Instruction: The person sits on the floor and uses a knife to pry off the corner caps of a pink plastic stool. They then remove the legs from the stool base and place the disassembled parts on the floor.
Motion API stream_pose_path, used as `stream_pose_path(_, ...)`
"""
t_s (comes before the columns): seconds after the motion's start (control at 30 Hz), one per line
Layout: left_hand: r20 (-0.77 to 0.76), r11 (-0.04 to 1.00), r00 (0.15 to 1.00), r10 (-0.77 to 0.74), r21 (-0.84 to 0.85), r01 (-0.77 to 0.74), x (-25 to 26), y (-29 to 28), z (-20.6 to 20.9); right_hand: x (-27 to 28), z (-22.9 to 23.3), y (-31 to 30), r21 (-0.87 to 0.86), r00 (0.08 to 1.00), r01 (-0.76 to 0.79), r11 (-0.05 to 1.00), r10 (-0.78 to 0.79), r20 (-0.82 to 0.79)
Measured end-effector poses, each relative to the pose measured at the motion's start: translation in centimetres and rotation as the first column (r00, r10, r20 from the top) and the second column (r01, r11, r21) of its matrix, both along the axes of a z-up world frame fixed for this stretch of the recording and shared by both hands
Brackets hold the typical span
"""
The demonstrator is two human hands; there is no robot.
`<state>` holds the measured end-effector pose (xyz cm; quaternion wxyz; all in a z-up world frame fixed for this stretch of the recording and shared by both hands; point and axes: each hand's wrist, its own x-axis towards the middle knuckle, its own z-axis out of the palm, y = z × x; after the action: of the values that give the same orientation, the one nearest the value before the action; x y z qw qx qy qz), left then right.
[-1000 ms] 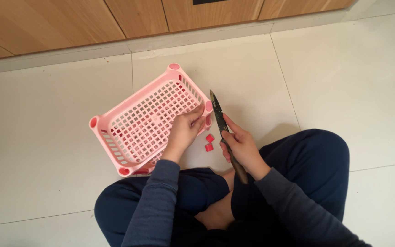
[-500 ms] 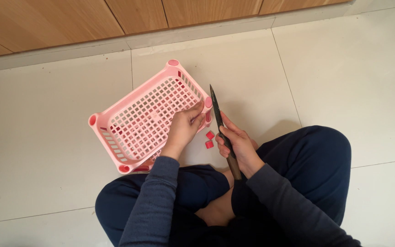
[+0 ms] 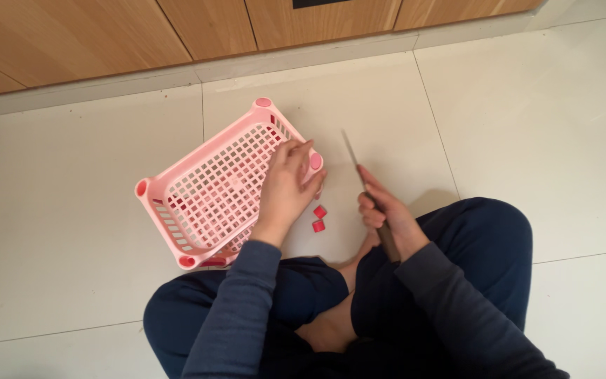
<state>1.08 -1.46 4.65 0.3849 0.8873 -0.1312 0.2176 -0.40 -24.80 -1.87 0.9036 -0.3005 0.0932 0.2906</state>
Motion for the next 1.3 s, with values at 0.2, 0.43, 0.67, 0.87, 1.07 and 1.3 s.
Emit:
stream_pose_path(0.2, -0.209, 0.982, 0.972, -0.105, 0.131, 0.135, 2.1, 0.2, 0.9, -0.3, 0.4, -1.4, -0.079, 0.996, 0.082, 0.994, -0.083, -0.013)
stream_pose_path(0.43, -0.327, 0.995, 0.944, -0.052, 0.058, 0.075, 2.1, 2.4, 2.7, -0.3, -1.4, -1.5, -0.078, 0.997, 0.071, 0.994, -0.074, -0.038)
stream_pose_path(0.67, -0.366, 0.315, 0.827, -0.426, -0.917, -0.244, -0.2, 0.6, -1.1, 0.0, -4.1, -1.4, -0.103, 0.988, 0.116, 0.988, -0.125, -0.088)
stream_pose_path(0.87, -0.28, 0.996, 0.958, -0.062, -0.072, 0.043, -7.1, -2.4, -13.2, 0.4, -5.8, -1.7, -0.14, 0.982, 0.153, 0.978, -0.166, -0.085)
stream_pose_path(1.07, -0.362, 0.964, 0.92, 0.147, -0.157, -0.216, -6.6, -2.2, -16.2, 0.3, -6.6, -1.7, -0.155, 0.986, 0.134, 0.979, -0.148, -0.078)
stream_pose_path(1.3, 0.118, 0.881, 0.891, 0.438, 0.141, -0.451, -0.9, -3.4, -8.2, 0.0, -7.1, -1.1, -0.21, 0.988, 0.112, 0.971, -0.131, -0.08)
